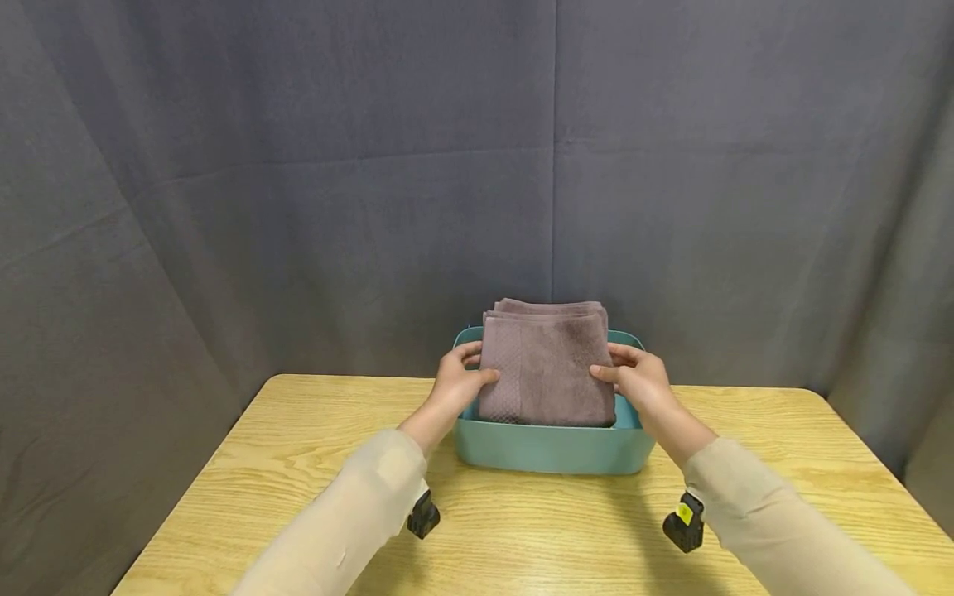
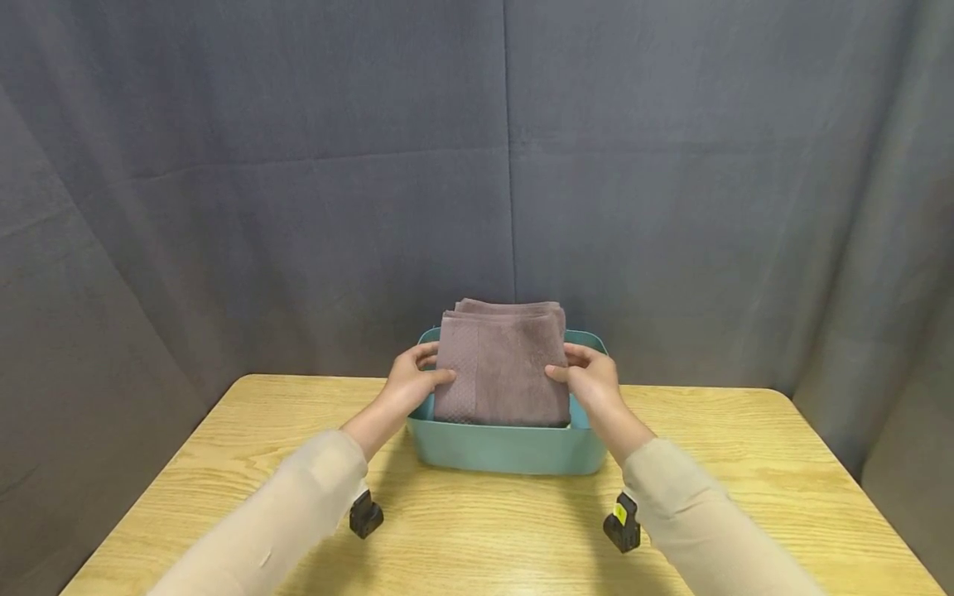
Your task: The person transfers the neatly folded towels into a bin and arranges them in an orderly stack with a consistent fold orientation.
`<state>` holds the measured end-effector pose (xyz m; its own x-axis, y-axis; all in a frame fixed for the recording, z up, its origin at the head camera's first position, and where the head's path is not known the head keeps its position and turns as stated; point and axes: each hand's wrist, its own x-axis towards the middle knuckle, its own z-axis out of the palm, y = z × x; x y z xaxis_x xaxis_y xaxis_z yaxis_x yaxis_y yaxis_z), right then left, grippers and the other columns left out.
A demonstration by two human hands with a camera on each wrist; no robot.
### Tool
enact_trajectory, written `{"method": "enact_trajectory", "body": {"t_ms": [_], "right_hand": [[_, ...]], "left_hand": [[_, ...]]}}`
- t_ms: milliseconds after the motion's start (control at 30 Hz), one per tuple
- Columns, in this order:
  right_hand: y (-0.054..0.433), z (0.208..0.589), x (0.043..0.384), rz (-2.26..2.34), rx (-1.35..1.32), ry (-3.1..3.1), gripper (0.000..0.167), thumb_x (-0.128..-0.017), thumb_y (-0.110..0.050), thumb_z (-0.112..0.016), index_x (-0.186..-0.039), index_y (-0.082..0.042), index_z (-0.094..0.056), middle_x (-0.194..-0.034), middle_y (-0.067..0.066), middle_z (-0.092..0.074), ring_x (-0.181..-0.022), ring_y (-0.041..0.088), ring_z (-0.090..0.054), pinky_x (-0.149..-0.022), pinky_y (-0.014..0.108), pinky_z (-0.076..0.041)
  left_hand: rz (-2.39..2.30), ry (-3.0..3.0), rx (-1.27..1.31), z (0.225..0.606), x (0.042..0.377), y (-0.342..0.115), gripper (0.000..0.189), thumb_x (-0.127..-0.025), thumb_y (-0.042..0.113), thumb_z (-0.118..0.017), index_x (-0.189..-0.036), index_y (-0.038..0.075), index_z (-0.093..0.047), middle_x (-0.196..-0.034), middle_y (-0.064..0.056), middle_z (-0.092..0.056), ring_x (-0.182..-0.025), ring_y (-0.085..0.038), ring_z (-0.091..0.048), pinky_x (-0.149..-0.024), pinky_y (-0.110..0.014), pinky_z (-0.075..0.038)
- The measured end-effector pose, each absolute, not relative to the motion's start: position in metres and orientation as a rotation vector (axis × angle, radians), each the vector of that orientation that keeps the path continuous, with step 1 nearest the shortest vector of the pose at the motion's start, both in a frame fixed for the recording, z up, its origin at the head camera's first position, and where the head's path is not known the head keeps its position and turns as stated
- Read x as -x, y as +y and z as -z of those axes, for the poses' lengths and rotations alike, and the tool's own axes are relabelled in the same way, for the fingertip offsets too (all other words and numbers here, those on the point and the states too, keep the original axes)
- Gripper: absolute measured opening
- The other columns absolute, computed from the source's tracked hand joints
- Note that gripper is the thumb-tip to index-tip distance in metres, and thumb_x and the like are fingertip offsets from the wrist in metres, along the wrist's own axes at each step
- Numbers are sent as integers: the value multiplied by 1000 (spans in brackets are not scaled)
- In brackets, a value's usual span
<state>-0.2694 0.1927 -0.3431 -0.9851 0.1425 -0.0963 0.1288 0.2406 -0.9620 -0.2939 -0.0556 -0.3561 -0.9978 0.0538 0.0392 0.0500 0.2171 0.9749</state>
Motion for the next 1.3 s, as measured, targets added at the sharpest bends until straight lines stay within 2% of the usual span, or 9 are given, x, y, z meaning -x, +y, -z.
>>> {"method": "enact_trajectory", "body": {"t_ms": [267, 467, 600, 767, 1067, 1300], "right_hand": [[193, 352, 267, -1865, 255, -2483, 58, -94, -8, -66, -146, 4, -42, -137, 24, -49, -120, 33, -50, -100, 44, -44], [192, 357, 267, -1849, 234, -2509, 55, -93, -7, -67, -142, 5, -46, -130, 21, -55, -111, 28, -54, -95, 40, -46], [190, 358, 266, -1842, 202, -2519, 52, -92, -6, -68, -139, 7, -48, -124, 20, -58, -108, 28, -55, -96, 43, -46], [190, 357, 266, -1847, 196, -2528, 53, -93, -7, -68, -139, 8, -46, -126, 22, -56, -110, 31, -55, -99, 47, -44], [190, 357, 267, -1844, 197, -2541, 53, -95, -9, -65, -141, 7, -46, -132, 25, -53, -118, 35, -53, -102, 46, -44], [198, 354, 266, -1872, 163, -2520, 50, -99, -12, -60, -145, 1, -45, -138, 24, -52, -124, 35, -53, -102, 43, -45]], "left_hand": [[-1913, 2488, -85, 356, 288, -51, 55, -87, -4, -67, -139, -6, -49, -129, -24, -56, -114, -35, -58, -92, -41, -52], [-1846, 2556, -65, 359, 286, -51, 54, -87, -6, -66, -138, -7, -48, -128, -25, -56, -113, -36, -58, -93, -42, -52], [-1774, 2623, -68, 361, 286, -51, 54, -86, -5, -66, -137, -7, -47, -128, -25, -56, -112, -36, -58, -92, -44, -52], [-1704, 2684, -116, 363, 287, -53, 55, -86, -5, -65, -137, -8, -47, -127, -25, -56, -113, -36, -58, -92, -45, -51], [-1670, 2706, -168, 362, 286, -54, 55, -88, -3, -64, -139, -8, -45, -129, -25, -56, -114, -36, -58, -94, -46, -50], [-1667, 2748, -236, 362, 282, -59, 47, -91, -1, -62, -136, -4, -50, -127, -21, -59, -112, -34, -61, -89, -44, -53]]}}
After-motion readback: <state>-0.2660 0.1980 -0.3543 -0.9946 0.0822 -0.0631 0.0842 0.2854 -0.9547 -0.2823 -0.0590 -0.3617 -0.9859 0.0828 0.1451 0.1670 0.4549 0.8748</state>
